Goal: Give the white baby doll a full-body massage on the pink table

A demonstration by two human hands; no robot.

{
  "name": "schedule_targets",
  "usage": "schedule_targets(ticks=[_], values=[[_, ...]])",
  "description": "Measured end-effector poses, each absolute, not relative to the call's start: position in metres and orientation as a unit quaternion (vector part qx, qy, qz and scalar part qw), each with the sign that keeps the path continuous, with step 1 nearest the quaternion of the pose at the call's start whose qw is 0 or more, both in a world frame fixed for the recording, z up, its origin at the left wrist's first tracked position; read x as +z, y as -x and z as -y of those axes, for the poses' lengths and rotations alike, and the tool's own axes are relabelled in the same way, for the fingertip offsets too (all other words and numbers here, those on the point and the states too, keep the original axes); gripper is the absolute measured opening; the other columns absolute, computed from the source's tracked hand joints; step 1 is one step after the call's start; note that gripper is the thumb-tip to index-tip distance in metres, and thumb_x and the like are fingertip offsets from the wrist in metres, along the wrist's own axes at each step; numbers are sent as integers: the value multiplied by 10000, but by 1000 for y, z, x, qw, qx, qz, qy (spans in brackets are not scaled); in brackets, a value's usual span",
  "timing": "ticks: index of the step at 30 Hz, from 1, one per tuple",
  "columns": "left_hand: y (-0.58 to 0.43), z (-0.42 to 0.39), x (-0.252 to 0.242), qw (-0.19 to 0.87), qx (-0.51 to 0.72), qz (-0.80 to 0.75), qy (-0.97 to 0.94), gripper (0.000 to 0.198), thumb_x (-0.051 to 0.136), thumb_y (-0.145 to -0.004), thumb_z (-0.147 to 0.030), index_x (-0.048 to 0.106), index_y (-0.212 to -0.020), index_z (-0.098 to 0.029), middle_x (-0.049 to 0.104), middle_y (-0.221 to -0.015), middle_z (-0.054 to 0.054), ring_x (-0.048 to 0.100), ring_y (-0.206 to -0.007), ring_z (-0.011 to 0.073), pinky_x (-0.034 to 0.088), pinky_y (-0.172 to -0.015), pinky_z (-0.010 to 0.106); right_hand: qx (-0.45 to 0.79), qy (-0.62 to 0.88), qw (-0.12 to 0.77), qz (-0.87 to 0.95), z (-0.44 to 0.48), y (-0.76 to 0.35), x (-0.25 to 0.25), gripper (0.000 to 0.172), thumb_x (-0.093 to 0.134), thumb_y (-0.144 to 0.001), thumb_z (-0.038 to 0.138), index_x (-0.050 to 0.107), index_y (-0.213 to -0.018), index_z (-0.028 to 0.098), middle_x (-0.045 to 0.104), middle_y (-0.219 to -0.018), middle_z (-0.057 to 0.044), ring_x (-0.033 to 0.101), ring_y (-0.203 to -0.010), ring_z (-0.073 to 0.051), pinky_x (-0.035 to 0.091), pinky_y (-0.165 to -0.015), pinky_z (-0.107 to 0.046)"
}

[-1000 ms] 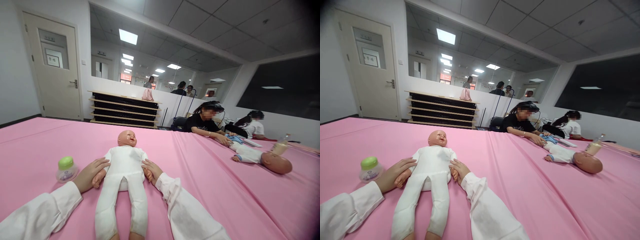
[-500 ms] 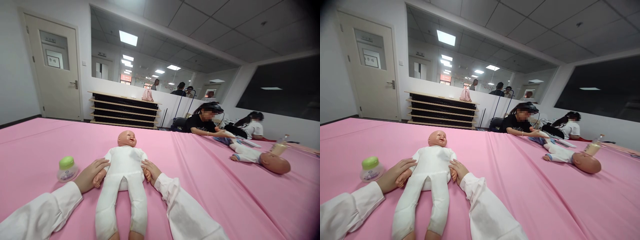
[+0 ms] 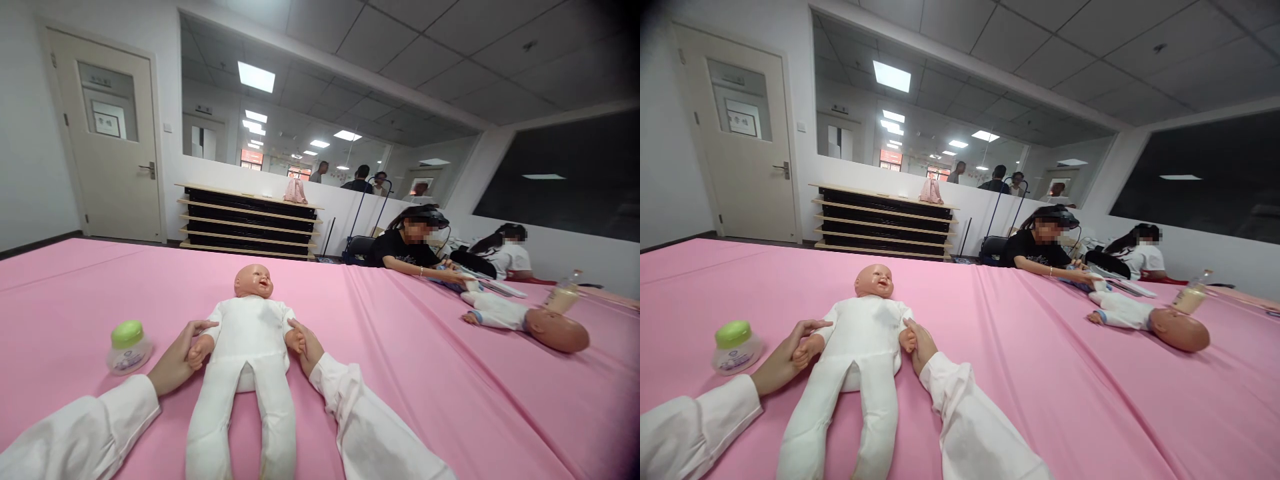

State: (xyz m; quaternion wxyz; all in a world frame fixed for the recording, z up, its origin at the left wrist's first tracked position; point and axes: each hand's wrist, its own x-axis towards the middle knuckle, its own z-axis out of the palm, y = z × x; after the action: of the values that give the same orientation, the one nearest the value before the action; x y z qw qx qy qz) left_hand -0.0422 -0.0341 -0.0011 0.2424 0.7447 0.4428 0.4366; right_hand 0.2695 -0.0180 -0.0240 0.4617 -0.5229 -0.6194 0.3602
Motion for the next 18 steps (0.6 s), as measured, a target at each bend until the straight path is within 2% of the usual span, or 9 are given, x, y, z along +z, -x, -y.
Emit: schedule_targets(ticks=[1, 3, 5, 7, 10, 14, 18], values=[[41, 32, -1, 267, 438, -438, -739, 473, 464, -654, -163, 398, -1117, -231, 494, -1206, 63, 524, -1051, 148, 501, -814, 275, 351, 521, 467, 623, 20, -272, -23, 604, 385, -918, 519, 397, -1229, 1, 414, -979, -66, 374, -1033, 75, 402, -970, -18], [37, 26, -1, 305, 453, -433, -717, 368, 460, -718, -238, 349, -1068, -237, 449, -1271, 73, 496, -1107, 149, 467, -896, 318, 299, 508, 476, 652, 24, -276, -21, 740, 489, -843, 510, 264, -1369, 41, 338, -1152, -74, 315, -1173, 49, 354, -1077, -39], [33, 18, -3, 315, 479, -443, -689, 314, 461, -749, -328, 328, -1018, -236, 455, -1263, 78, 492, -1113, 159, 434, -944, 365, 209, 492, 484, 693, 21, -275, -19, 830, 440, -848, 534, 138, -1434, 29, 216, -1258, -81, 223, -1266, 36, 271, -1156, -39], [26, 7, -4, 287, 503, -471, -665, 370, 479, -742, -415, 325, -1021, -225, 487, -1196, 85, 503, -1078, 177, 424, -948, 401, 118, 497, 491, 706, 10, -270, -19, 811, 281, -905, 571, 91, -1450, 3, 140, -1291, -85, 166, -1298, 38, 251, -1159, -24], [13, -11, -4, 211, 518, -520, -646, 484, 469, -738, -511, 346, -1085, -197, 492, -1138, 92, 499, -1058, 207, 423, -935, 433, 52, 545, 506, 667, -21, -259, -20, 836, 121, -923, 644, 117, -1452, -4, 119, -1299, -76, 169, -1292, 45, 305, -1088, 6], [-2, -38, 2, 128, 517, -534, -657, 536, 385, -778, -537, 357, -1175, -178, 476, -1204, 102, 464, -1113, 246, 397, -954, 452, 21, 588, 528, 612, -60, -246, -17, 943, -27, -891, 728, 241, -1423, -3, 180, -1278, -77, 252, -1229, 34, 345, -1007, -13], [-6, -59, 9, 143, 474, -567, -658, 525, 281, -823, -511, 321, -1268, -237, 457, -1270, 66, 461, -1128, 248, 405, -925, 430, 22, 560, 525, 641, -70, -244, -8, 754, -18, -958, 597, 301, -1439, 112, 195, -1276, -24, 213, -1240, 66, 267, -1096, -3]])
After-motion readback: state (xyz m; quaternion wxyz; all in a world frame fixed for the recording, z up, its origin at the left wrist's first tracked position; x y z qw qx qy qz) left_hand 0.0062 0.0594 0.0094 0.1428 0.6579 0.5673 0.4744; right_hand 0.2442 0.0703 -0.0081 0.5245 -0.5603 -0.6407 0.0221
